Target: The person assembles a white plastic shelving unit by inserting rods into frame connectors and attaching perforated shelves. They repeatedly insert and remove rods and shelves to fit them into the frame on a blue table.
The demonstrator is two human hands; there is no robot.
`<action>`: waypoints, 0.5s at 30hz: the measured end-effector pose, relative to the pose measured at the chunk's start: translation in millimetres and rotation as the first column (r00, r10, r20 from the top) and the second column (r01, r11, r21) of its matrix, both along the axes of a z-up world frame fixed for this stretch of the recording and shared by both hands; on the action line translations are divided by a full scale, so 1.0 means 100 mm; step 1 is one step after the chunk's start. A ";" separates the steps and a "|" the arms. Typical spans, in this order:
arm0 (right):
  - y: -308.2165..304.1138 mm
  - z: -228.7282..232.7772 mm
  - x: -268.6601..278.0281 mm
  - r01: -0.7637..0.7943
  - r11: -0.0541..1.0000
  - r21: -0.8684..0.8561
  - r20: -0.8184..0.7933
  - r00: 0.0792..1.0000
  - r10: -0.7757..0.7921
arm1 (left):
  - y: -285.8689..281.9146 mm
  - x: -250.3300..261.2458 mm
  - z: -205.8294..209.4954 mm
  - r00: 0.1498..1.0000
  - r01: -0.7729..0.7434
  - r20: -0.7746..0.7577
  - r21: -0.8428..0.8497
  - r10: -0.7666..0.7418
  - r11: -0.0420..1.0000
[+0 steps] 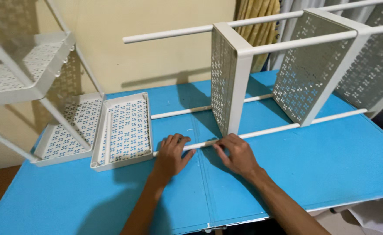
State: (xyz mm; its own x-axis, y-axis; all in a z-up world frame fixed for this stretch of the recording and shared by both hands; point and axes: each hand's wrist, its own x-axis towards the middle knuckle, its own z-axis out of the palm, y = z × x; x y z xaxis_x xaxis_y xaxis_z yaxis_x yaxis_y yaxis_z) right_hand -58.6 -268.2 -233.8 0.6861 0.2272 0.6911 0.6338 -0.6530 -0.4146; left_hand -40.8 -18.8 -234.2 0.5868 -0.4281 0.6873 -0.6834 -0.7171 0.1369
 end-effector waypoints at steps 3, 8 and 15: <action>-0.12 -0.04 0.02 0.141 0.965 0.221 -0.008 0.990 -0.143 | -0.10 0.01 -0.08 0.996 -0.047 -0.072 0.027 0.049 0.999; -0.17 -0.03 0.09 0.241 0.890 0.387 0.002 0.965 -0.262 | -0.10 0.02 -0.16 0.995 -0.038 -0.098 -0.044 0.034 0.998; -0.14 0.00 0.13 0.297 0.912 0.281 -0.176 0.951 -0.255 | -0.12 0.00 -0.20 0.991 -0.075 -0.110 -0.054 0.069 0.996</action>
